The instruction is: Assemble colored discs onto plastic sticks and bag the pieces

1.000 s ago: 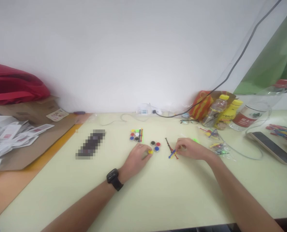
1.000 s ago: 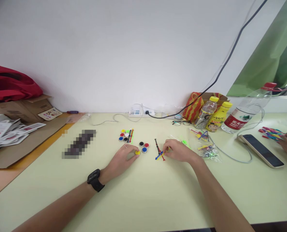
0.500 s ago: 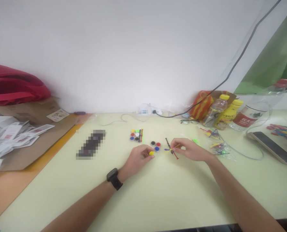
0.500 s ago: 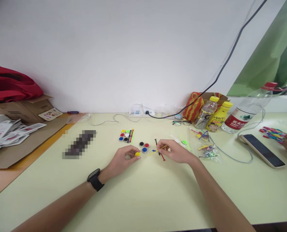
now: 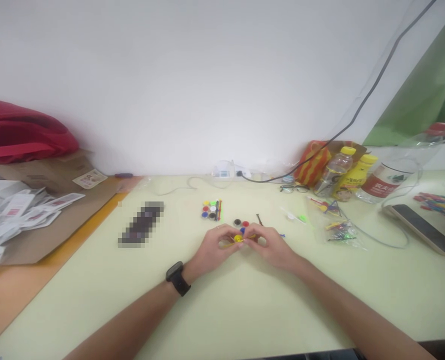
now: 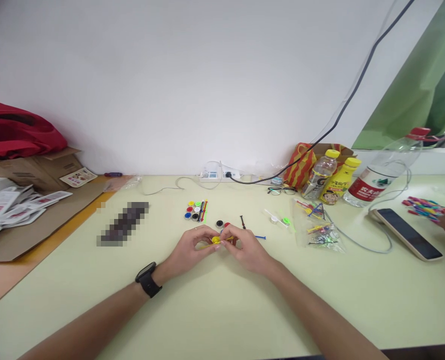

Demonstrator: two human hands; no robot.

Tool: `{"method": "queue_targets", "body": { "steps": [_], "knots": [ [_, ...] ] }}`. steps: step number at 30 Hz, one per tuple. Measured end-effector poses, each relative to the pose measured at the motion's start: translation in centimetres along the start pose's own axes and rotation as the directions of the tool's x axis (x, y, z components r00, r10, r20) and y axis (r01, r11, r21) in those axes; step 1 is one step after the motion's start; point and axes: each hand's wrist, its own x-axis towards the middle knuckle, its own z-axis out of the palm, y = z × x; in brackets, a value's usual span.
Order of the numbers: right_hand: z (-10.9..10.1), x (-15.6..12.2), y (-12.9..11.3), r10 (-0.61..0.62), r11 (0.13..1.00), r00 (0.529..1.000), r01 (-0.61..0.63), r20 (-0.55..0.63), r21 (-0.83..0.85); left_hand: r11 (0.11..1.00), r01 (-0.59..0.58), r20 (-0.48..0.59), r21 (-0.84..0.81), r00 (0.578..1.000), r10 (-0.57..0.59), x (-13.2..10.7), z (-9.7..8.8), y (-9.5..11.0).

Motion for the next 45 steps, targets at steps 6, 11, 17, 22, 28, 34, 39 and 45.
{"method": "queue_targets", "body": {
  "steps": [6, 11, 17, 22, 28, 34, 39, 45],
  "knots": [
    [-0.1, 0.0, 0.4, -0.045, 0.995, 0.999, 0.043, -0.030, -0.089, 0.998, -0.036, -0.033, 0.046, 0.999, 0.038, 0.0, 0.0, -0.5],
    [-0.5, 0.0, 0.2, -0.032, 0.995, 0.999, 0.028, -0.032, -0.095, 0.992, -0.088, -0.070, 0.087, 0.993, 0.095, 0.2, 0.0, -0.5],
    [-0.8, 0.2, -0.1, -0.024, 0.998, 0.996, 0.020, -0.083, -0.053, 0.989, -0.102, -0.090, 0.110, 0.990, 0.112, 0.0, 0.1, 0.2],
    [-1.0, 0.5, 0.3, 0.032, 0.996, 0.997, -0.025, -0.074, 0.086, 0.992, -0.087, -0.021, -0.086, 0.996, 0.086, -0.2, 0.3, 0.4],
    [-1.1, 0.4, 0.9, 0.031, 0.997, 0.972, -0.013, -0.231, 0.080, 0.968, 0.015, -0.018, -0.252, 1.000, -0.021, 0.2, 0.2, -0.2],
    [-0.2, -0.2, -0.2, 0.023, 0.981, 0.967, 0.027, -0.256, 0.190, 0.913, 0.152, -0.007, -0.379, 0.986, -0.167, 0.2, 0.3, -0.1],
    [-0.6, 0.0, 0.4, 0.121, 0.968, 0.993, -0.116, -0.012, 0.222, 0.894, 0.189, -0.007, -0.406, 0.978, -0.210, 0.1, 0.4, 0.0],
    [-1.0, 0.4, 0.2, 0.141, 0.943, 0.984, -0.102, -0.104, 0.315, 0.895, 0.202, 0.000, -0.398, 0.975, -0.220, 0.1, 0.4, 0.2]
  ]
}}
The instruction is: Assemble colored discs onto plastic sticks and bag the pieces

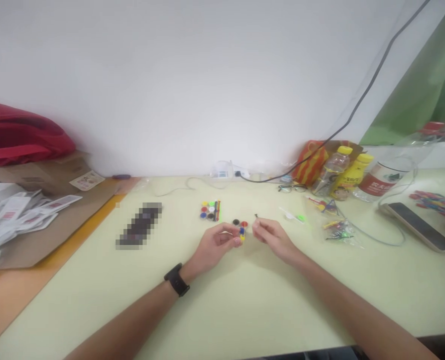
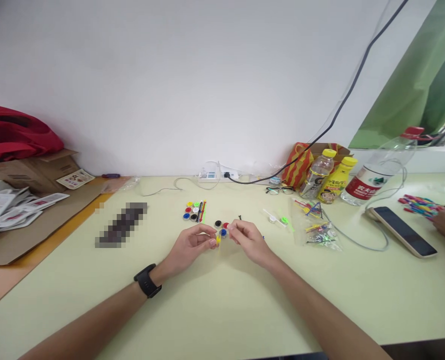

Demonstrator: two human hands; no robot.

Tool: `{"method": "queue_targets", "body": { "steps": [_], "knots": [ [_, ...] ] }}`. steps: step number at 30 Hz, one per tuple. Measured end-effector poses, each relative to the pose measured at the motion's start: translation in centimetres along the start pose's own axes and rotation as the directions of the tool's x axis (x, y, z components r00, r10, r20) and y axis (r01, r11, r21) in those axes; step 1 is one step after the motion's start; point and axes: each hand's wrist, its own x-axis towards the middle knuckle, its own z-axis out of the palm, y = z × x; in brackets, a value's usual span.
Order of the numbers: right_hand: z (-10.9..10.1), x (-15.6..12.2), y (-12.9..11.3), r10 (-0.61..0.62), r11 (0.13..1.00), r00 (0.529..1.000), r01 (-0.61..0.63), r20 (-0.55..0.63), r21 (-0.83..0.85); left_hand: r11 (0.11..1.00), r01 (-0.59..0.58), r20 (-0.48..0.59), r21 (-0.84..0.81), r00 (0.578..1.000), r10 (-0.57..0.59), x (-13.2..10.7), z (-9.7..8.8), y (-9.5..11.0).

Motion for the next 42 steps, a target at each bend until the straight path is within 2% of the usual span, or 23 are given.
{"method": "queue_targets", "body": {
  "steps": [5, 10, 16, 19, 22, 25, 28, 31, 33, 34, 36, 38, 40, 42],
  "knots": [
    [1.1, -0.3, -0.1, 0.028, 0.995, 0.996, -0.036, 0.083, 0.094, 0.999, -0.020, 0.032, 0.026, 0.999, 0.019, -0.1, 0.0, 0.0],
    [1.2, -0.2, 0.2, 0.030, 0.999, 0.993, -0.035, 0.114, 0.039, 0.995, -0.091, 0.023, 0.040, 0.996, 0.090, -0.1, 0.0, -0.3],
    [1.3, 0.0, 0.5, 0.048, 0.995, 0.990, -0.058, 0.130, 0.077, 0.962, -0.192, 0.022, 0.194, 0.981, 0.191, -0.2, 0.1, -0.2],
    [0.5, 0.2, 0.7, 0.013, 0.999, 0.997, -0.016, 0.070, 0.033, 0.911, -0.210, 0.020, 0.355, 0.976, 0.217, -0.3, 0.2, -0.2],
    [-1.8, 0.7, 0.6, -0.073, 0.981, 0.994, 0.058, -0.077, -0.184, 0.803, -0.223, 0.064, 0.553, 0.972, 0.225, -0.5, 0.2, -0.2],
    [-5.0, 1.0, 0.7, -0.089, 0.885, 0.980, -0.003, -0.177, -0.467, 0.714, -0.273, 0.149, 0.645, 0.961, 0.233, -0.6, 0.3, -0.5],
    [-7.9, 0.9, 0.9, -0.014, 0.665, 0.973, -0.163, -0.230, -0.729, 0.680, -0.312, 0.198, 0.663, 0.950, 0.243, -0.6, 0.3, -0.8],
    [-9.6, 0.6, 1.4, 0.117, 0.424, 0.958, -0.285, -0.260, -0.860, 0.673, -0.301, 0.193, 0.676, 0.953, 0.232, -0.7, 0.2, -1.0],
    [-10.1, 0.5, 1.6, 0.130, 0.316, 0.947, -0.319, -0.292, -0.893, 0.669, -0.291, 0.173, 0.684, 0.955, 0.239, -0.6, 0.2, -1.2],
    [-10.2, 0.6, 1.5, 0.110, 0.290, 0.948, -0.319, -0.300, -0.902, 0.668, -0.290, 0.162, 0.686, 0.955, 0.249, -0.6, 0.2, -1.3],
    [-10.0, 0.6, 1.3, 0.065, 0.318, 0.963, -0.267, -0.260, -0.910, 0.665, -0.296, 0.143, 0.686, 0.951, 0.276, -0.5, 0.2, -1.4],
    [-9.4, 0.6, 0.8, 0.057, 0.435, 0.990, -0.142, -0.130, -0.889, 0.667, -0.295, 0.128, 0.685, 0.949, 0.288, -0.3, 0.2, -1.6],
    [-8.5, 0.5, 0.5, 0.069, 0.555, 0.997, -0.020, 0.021, -0.832, 0.677, -0.276, 0.108, 0.682, 0.954, 0.280, -0.2, 0.1, -1.7],
    [-7.8, 0.4, 0.3, 0.091, 0.617, 0.990, 0.032, 0.111, -0.787, 0.694, -0.251, 0.091, 0.674, 0.961, 0.259, -0.1, 0.1, -1.8]
  ]
}}
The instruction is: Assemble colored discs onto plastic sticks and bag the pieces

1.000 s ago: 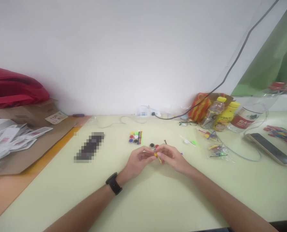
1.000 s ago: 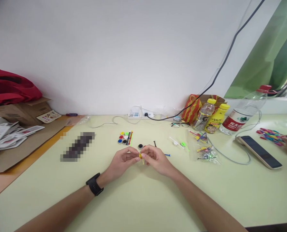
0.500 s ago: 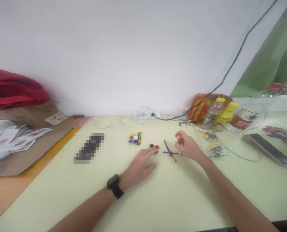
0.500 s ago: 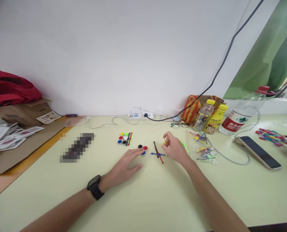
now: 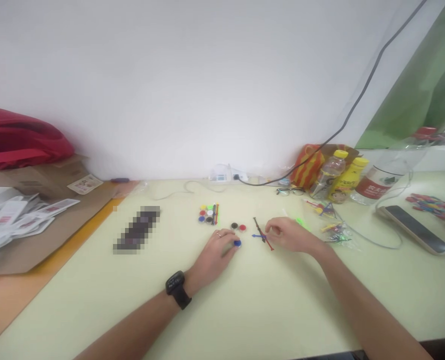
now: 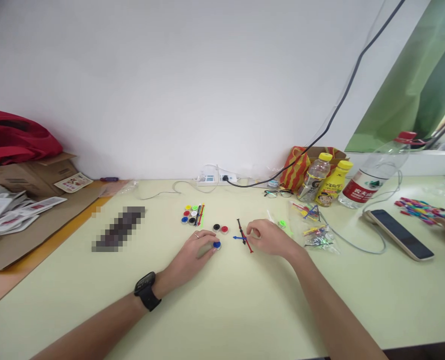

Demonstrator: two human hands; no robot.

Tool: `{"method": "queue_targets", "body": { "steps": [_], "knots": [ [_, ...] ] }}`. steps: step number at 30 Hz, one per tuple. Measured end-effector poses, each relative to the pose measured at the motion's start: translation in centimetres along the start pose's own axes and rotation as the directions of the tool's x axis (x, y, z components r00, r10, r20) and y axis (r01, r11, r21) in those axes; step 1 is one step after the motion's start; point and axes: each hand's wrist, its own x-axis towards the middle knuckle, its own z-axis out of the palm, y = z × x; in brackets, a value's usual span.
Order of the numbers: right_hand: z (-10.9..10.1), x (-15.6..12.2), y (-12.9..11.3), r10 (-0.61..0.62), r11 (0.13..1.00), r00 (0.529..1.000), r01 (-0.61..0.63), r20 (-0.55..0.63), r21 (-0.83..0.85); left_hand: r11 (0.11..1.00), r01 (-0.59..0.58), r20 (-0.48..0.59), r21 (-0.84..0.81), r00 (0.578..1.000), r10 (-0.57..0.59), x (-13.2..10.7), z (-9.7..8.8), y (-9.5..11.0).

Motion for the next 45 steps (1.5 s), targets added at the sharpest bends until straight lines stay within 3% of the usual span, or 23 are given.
{"method": "queue_targets", "body": {
  "steps": [3, 10, 15, 18, 22, 28, 37, 45],
  "knots": [
    [0.5, 0.0, -0.4, -0.009, 0.998, 0.999, 0.006, 0.042, 0.068, 0.999, 0.024, -0.007, -0.038, 1.000, -0.024, 0.0, 0.0, -0.1],
    [0.0, -0.1, -0.6, -0.035, 0.977, 0.999, 0.036, -0.009, 0.212, 0.981, 0.084, -0.021, -0.176, 0.996, -0.089, 0.2, -0.6, 0.3],
    [0.1, -0.3, -2.4, -0.060, 0.856, 0.995, 0.008, 0.085, 0.517, 0.936, 0.160, -0.011, -0.313, 0.985, -0.172, 0.6, -0.7, 0.4],
    [1.0, -0.1, -4.0, -0.104, 0.811, 0.993, 0.052, 0.056, 0.583, 0.916, 0.176, -0.001, -0.360, 0.982, -0.189, 0.6, -0.6, 0.3],
    [2.7, -0.1, -5.8, -0.152, 0.819, 0.988, 0.128, -0.003, 0.560, 0.878, 0.181, 0.029, -0.443, 0.982, -0.188, 0.7, -0.7, 0.6],
    [4.5, -0.3, -6.9, -0.144, 0.845, 0.989, 0.137, -0.026, 0.516, 0.877, 0.144, 0.060, -0.458, 0.990, -0.131, 0.7, -0.9, 1.3],
    [4.5, -0.4, -6.7, -0.198, 0.945, 0.972, 0.224, -0.128, 0.238, 0.892, 0.128, 0.020, -0.434, 0.991, -0.132, 0.6, -0.8, 1.1],
    [4.5, -0.5, -6.6, -0.266, 0.955, 0.956, 0.279, -0.125, 0.102, 0.922, 0.082, 0.024, -0.378, 0.997, -0.079, 0.4, -0.8, 1.2]
  ]
}}
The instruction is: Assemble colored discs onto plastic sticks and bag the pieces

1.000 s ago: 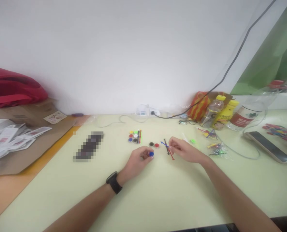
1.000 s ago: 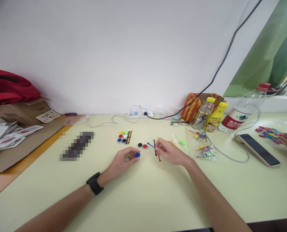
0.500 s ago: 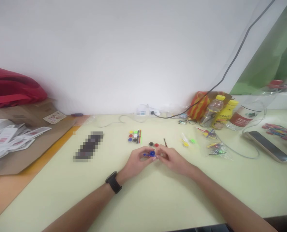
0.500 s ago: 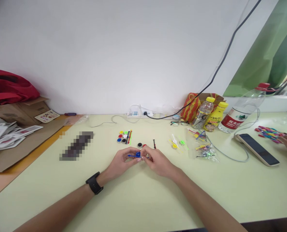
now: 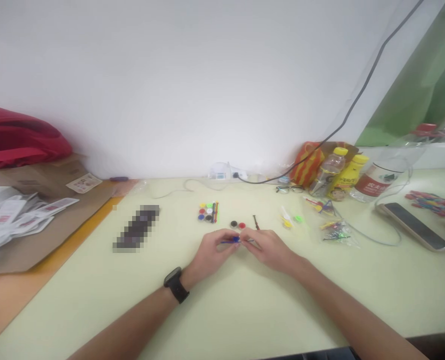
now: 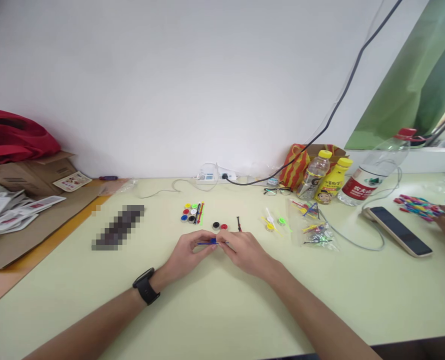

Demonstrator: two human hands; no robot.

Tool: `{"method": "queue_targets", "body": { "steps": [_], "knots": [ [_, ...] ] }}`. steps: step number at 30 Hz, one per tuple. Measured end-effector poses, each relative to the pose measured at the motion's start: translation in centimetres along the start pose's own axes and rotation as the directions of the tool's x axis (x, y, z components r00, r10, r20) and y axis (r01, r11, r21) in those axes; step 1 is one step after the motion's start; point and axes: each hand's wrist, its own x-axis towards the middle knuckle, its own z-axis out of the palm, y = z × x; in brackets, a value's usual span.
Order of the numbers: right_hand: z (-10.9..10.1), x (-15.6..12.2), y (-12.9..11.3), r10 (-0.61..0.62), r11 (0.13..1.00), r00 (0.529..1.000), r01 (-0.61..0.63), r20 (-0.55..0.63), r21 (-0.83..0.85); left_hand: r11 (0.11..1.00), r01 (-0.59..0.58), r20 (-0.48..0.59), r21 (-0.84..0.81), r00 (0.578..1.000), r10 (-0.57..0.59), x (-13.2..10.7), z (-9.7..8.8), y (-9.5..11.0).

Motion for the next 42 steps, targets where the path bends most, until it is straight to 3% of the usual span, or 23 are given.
{"method": "queue_targets", "body": {
  "steps": [11, 16, 23, 32, 36, 42],
  "knots": [
    [0.2, 0.1, 0.3, 0.063, 0.998, 0.997, -0.061, -0.053, 0.030, 0.998, -0.035, -0.015, 0.058, 0.999, 0.036, -0.1, 0.2, 0.3],
    [0.0, 0.3, 0.5, 0.144, 0.970, 0.988, -0.130, -0.056, 0.207, 0.998, -0.035, -0.013, 0.055, 0.999, 0.036, 0.0, 0.0, 0.0],
    [-0.1, 0.7, 0.4, 0.162, 0.909, 0.985, -0.124, -0.061, 0.397, 0.997, -0.022, -0.023, 0.077, 0.999, 0.023, 0.0, -0.1, -0.1],
    [0.1, 0.9, 1.3, 0.229, 0.822, 0.972, -0.166, -0.051, 0.545, 0.978, 0.032, 0.084, -0.206, 0.996, -0.015, 0.1, -0.2, 0.3],
    [0.0, 0.9, 1.2, 0.270, 0.825, 0.953, -0.155, -0.139, 0.544, 0.966, 0.085, 0.053, -0.246, 0.996, -0.074, 0.2, -0.2, -0.1],
    [0.3, 0.6, 0.3, 0.216, 0.829, 0.964, -0.099, -0.152, 0.551, 0.934, 0.129, 0.021, -0.332, 0.991, -0.130, 0.4, -0.3, -0.4]
  ]
}}
